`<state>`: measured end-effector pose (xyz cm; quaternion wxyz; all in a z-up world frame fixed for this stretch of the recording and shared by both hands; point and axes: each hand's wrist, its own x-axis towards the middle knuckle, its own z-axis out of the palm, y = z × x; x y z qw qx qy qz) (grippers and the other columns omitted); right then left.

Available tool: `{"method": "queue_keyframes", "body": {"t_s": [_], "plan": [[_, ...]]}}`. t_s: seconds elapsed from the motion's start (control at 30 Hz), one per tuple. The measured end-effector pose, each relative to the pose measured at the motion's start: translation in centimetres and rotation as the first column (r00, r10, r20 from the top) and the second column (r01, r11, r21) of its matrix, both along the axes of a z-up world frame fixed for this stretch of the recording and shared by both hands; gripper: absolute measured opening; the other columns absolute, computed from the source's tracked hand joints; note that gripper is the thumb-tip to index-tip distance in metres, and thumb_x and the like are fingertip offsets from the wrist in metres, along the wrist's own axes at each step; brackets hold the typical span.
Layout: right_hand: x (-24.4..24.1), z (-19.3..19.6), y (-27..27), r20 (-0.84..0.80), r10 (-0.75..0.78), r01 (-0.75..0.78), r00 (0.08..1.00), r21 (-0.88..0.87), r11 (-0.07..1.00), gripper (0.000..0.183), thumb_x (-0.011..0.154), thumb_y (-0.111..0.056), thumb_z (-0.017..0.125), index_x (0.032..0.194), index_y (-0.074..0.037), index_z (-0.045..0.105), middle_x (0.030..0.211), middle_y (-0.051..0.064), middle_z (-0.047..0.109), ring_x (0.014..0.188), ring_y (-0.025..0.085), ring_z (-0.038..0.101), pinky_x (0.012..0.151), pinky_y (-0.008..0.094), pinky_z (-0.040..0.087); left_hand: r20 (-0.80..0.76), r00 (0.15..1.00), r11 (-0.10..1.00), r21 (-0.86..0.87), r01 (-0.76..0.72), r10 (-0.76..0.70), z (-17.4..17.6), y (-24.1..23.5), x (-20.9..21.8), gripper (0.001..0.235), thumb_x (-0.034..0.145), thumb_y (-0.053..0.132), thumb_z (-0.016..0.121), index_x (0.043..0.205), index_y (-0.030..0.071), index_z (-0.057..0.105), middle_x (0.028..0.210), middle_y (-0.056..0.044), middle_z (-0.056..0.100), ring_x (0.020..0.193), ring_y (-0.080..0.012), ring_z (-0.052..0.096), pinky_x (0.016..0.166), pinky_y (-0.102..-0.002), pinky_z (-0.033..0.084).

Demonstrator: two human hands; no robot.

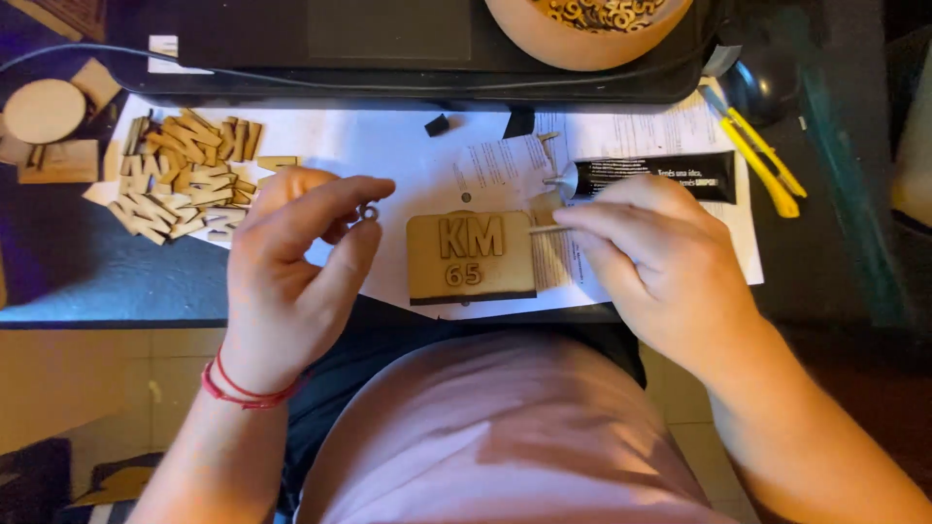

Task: Applying glue to small wooden numbers and precisely placing them onto a wooden plaque to assemble a sign.

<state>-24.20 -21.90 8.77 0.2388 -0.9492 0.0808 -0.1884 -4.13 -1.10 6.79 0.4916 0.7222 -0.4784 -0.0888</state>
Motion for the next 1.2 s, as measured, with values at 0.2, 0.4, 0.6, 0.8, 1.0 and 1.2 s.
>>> {"method": "queue_keyframes", "body": {"t_s": [0.2, 0.4, 0.6, 0.8, 1.0, 1.2], "plan": [[2.6, 2.6, -4.2, 0.068, -0.049, 0.055, 0.996, -0.092, 0.994, 0.009, 0.098, 0.004, 0.067, 0.104, 0.002, 0.073, 0.093, 0.015, 0.068, 0.083, 0.026, 0.064, 0.079, 0.036, 0.049, -0.050, 0.997, 0.998, 0.001, -0.058, 0.058, -1.2, 0.6, 0.6, 0.021, 0.094, 0.009, 0.057, 0.107, 0.004, 0.072, 0.084, -0.007, 0.065, 0.071, -0.0176, 0.054, 0.072, -0.031, 0.042], [5.0, 5.3, -6.9, 0.008, -0.080, 0.079, 0.997, -0.285, 0.955, 0.013, 0.102, 0.002, 0.072, 0.114, -0.001, 0.076, 0.105, 0.014, 0.076, 0.093, 0.030, 0.070, 0.085, 0.042, 0.053, -0.073, 0.994, 0.994, -0.060, -0.087, 0.082, -2.6, 1.0, 0.5, 0.020, 0.093, 0.004, 0.057, 0.108, 0.001, 0.070, 0.096, -0.012, 0.072, 0.084, -0.0192, 0.071, 0.079, -0.029, 0.054], [6.8, 3.8, -4.9, -0.153, -0.034, -0.005, 0.988, -0.248, 0.969, 0.007, 0.096, -0.010, 0.071, 0.101, -0.006, 0.067, 0.093, 0.008, 0.073, 0.083, 0.026, 0.069, 0.075, 0.042, 0.054, -0.065, 0.995, 0.992, -0.096, -0.077, 0.070, -2.8, 1.2, 1.0, 0.020, 0.095, 0.005, 0.057, 0.110, 0.003, 0.070, 0.104, -0.011, 0.068, 0.099, -0.0230, 0.067, 0.091, -0.032, 0.052], [6.4, 2.0, -5.4, -0.169, 0.034, -0.071, 0.985, -0.222, 0.972, 0.004, 0.092, -0.007, 0.072, 0.096, -0.008, 0.074, 0.091, 0.006, 0.063, 0.085, 0.027, 0.058, 0.079, 0.041, 0.046, -0.095, 0.995, 0.997, -0.062, -0.049, 0.043, -2.7, 1.3, 1.2, 0.021, 0.092, 0.006, 0.059, 0.109, 0.004, 0.070, 0.101, -0.009, 0.071, 0.095, -0.0208, 0.068, 0.086, -0.030, 0.052], [6.1, 0.9, -6.4, -0.338, 0.052, -0.171, 0.940, -0.333, 0.927, 0.004, 0.092, -0.017, 0.072, 0.096, -0.018, 0.074, 0.089, 0.000, 0.061, 0.077, 0.027, 0.054, 0.077, 0.043, 0.044, -0.135, 0.990, 0.998, -0.056, -0.036, 0.029, -2.7, 1.5, 1.3, 0.019, 0.090, 0.010, 0.060, 0.105, 0.005, 0.070, 0.096, -0.007, 0.071, 0.081, -0.0170, 0.067, 0.079, -0.028, 0.052], [6.5, -0.4, -6.2, -0.418, -0.007, -0.143, 0.908, -0.328, 0.934, 0.010, 0.091, -0.023, 0.072, 0.097, -0.022, 0.078, 0.094, -0.001, 0.062, 0.085, 0.026, 0.054, 0.074, 0.040, 0.039, -0.184, 0.982, 0.998, -0.036, -0.046, 0.038, -2.6, 1.8, 1.4, 0.017, 0.086, 0.010, 0.061, 0.100, 0.008, 0.070, 0.091, -0.004, 0.071, 0.078, -0.0143, 0.067, 0.077, -0.026, 0.051]]}}
